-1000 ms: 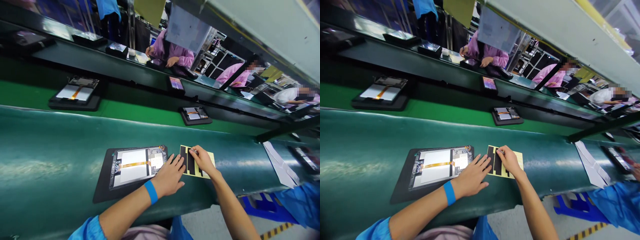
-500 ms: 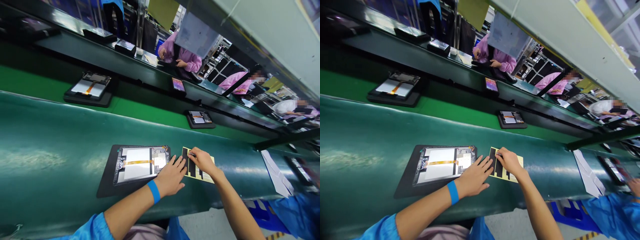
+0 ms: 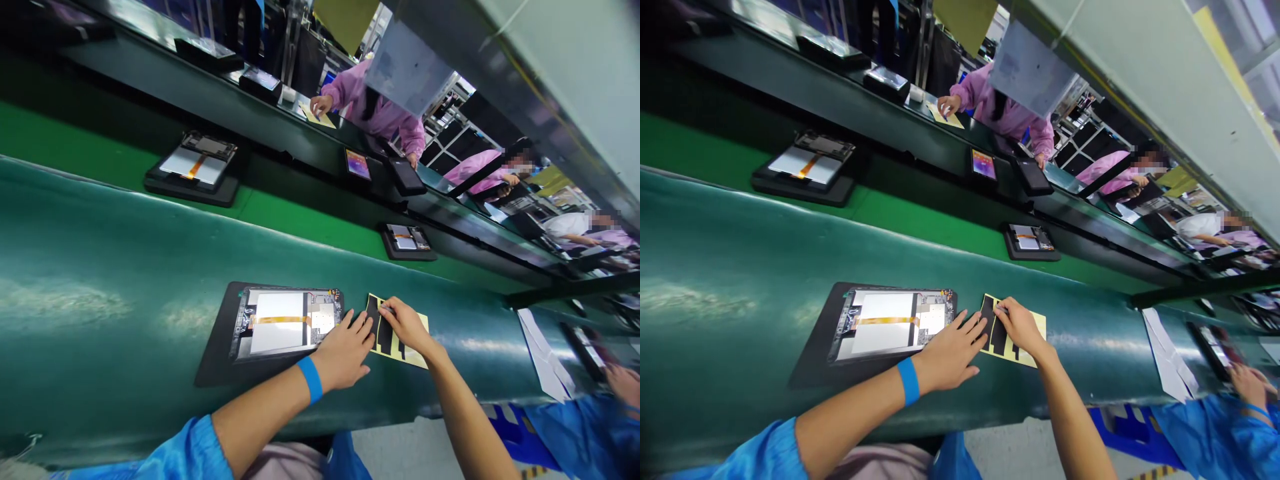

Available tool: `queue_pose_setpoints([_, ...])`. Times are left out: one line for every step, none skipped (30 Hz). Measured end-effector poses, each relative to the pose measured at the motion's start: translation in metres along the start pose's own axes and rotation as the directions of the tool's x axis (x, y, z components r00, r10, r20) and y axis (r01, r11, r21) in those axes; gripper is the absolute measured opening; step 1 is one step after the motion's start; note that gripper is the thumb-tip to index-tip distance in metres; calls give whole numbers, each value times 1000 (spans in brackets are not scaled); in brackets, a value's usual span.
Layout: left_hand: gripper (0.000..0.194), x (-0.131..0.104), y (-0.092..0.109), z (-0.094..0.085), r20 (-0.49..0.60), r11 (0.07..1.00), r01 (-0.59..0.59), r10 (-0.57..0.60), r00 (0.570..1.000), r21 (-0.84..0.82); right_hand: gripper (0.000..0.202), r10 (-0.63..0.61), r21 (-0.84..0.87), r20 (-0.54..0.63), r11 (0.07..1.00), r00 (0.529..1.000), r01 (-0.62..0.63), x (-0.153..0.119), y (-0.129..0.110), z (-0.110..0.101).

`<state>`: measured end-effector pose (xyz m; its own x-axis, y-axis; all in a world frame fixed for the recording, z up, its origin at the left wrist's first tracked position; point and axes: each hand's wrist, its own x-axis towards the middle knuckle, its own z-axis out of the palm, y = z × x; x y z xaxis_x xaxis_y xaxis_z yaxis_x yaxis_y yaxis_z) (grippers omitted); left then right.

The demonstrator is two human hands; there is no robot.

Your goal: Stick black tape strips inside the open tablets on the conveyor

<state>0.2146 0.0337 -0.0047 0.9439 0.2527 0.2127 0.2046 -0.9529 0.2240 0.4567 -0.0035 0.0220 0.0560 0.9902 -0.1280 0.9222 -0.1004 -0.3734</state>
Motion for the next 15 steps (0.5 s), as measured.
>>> queue_pose_setpoints([64, 0, 0, -1, 0, 1000, 1, -1, 1000, 7, 27, 2, 2, -7, 1000, 1000, -2, -1, 0, 0])
queue_pose_setpoints([64, 0, 0, -1, 0, 1000, 1, -1, 1000, 14, 27, 3, 2, -12, 1000, 1000, -3, -1, -1, 0])
queue_pose_setpoints([64, 0, 0, -1, 1, 1000, 1, -1, 1000, 20, 27, 3, 1, -17, 1000, 1000, -3, -2, -1, 0])
queue_pose_setpoints([64, 0, 0, -1, 4, 1000, 2, -2, 1000, 24, 26, 1, -1, -23, 1000, 1000, -1, -2, -2, -1])
queue_pose_setpoints([64, 0, 0, -1, 5, 1000, 3, -3, 1000, 27, 26, -4, -5, -29, 1000, 1000, 4, -3, -3, -1])
queue_pose_setpoints([65, 0, 0, -1, 5, 1000, 3, -3, 1000, 27, 26, -10, -12, -35, 1000, 999, 9, -3, -4, -2])
queue_pose_setpoints([65, 1, 0, -1, 4, 1000, 4, -4, 1000, 27, 26, -16, -21, -41, 1000, 999, 15, -4, -5, -3])
queue_pose_setpoints([65, 1, 0, -1, 0, 1000, 4, -4, 1000, 26, 26, -21, -31, -45, 999, 999, 20, -4, -7, -3])
queue_pose_setpoints([64, 1, 0, -1, -4, 1000, 5, -5, 1000, 25, 27, -25, -41, -48, 999, 999, 23, -5, -8, -4])
queue_pose_setpoints([64, 1, 0, 0, -10, 1000, 4, -4, 1000, 24, 27, -27, -50, -50, 998, 998, 24, -6, -10, -5])
queue_pose_setpoints([64, 1, 1, 0, -15, 1000, 3, -3, 1000, 23, 27, -27, -57, -53, 998, 998, 24, -7, -12, -5])
queue_pose_setpoints([64, 1, 1, 0, -18, 1000, 3, -2, 1000, 24, 27, -26, -61, -56, 998, 998, 23, -8, -13, -6])
queue_pose_setpoints([65, 1, 1, 0, -19, 1000, 3, -3, 1000, 27, 27, -24, -62, -58, 998, 998, 21, -9, -14, -6])
queue_pose_setpoints([65, 1, 1, 0, -18, 1000, 4, -3, 1000, 31, 27, -22, -58, -62, 998, 998, 18, -11, -15, -7])
queue_pose_setpoints([65, 1, 2, 1, -17, 999, 5, -4, 1000, 36, 27, -16, -53, -73, 999, 997, 12, -12, -15, -9])
